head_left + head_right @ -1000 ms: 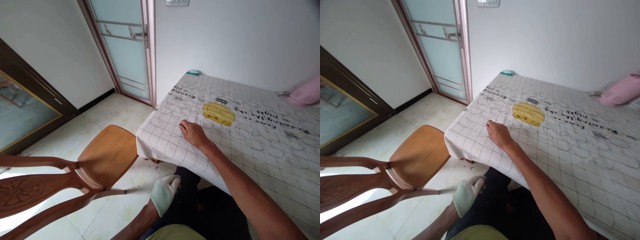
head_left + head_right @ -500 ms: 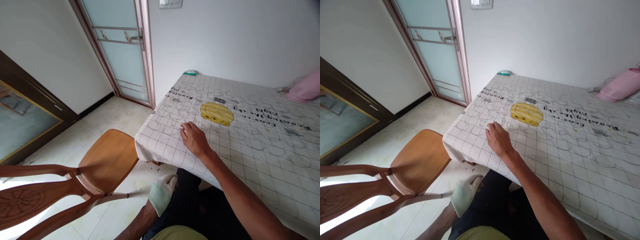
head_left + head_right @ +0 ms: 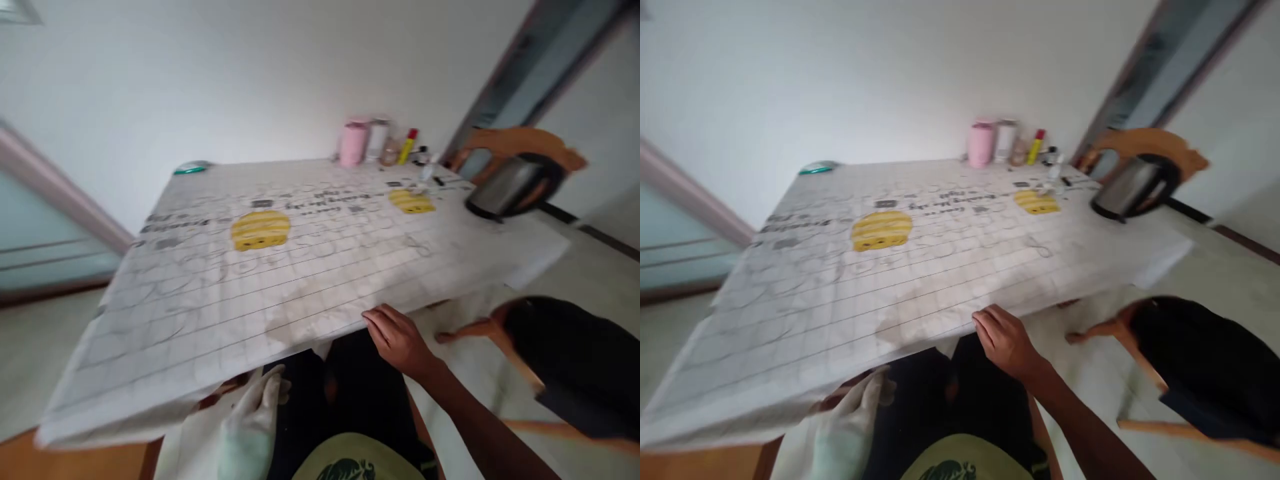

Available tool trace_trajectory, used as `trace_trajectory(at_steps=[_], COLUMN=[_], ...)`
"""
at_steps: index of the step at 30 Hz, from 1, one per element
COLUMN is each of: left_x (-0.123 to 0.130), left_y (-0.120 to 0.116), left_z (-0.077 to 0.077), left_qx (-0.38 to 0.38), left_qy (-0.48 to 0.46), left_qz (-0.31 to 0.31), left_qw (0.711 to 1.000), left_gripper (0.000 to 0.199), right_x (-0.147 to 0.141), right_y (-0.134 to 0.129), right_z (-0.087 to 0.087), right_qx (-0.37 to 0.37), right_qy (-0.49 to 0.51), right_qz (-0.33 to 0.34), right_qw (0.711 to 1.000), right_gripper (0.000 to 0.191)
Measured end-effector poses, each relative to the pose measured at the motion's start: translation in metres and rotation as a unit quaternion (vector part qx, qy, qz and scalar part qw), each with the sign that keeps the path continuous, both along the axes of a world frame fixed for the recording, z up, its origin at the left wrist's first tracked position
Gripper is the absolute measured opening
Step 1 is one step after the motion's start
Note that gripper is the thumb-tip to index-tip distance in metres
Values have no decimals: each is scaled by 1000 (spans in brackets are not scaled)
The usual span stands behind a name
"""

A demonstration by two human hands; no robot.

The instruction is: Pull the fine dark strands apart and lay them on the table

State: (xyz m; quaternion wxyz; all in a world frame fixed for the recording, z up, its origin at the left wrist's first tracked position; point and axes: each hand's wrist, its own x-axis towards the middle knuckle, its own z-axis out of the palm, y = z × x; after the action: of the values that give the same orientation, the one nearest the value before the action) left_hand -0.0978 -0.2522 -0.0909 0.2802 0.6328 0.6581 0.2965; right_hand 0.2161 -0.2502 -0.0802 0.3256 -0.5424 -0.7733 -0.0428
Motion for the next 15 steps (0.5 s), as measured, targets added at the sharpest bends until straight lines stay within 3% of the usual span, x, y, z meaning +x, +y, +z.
trace_trajectory(at_steps=[3, 7, 11, 15], left_x=[21, 43, 54, 56], left_y=[11, 12, 9, 8], left_z=[6, 13, 14, 10], left_qx=[-39, -101, -123, -101], left_qy=[-31, -53, -43, -43], left_qz=[-52, -56, -66, -76], left_qw=[997, 992, 989, 991], left_gripper=[34, 36, 36, 31], right_x=[61, 144, 207, 238], right_y=[-16, -20, 13, 67], right_z=[7, 18, 25, 25], right_qx=[-9, -44, -62, -103], right_qy=[-2, 20, -9, -50], right_qz=[-83, -218, -269, -293], right_qw=[996, 975, 961, 949], right_gripper=[22, 19, 18, 16])
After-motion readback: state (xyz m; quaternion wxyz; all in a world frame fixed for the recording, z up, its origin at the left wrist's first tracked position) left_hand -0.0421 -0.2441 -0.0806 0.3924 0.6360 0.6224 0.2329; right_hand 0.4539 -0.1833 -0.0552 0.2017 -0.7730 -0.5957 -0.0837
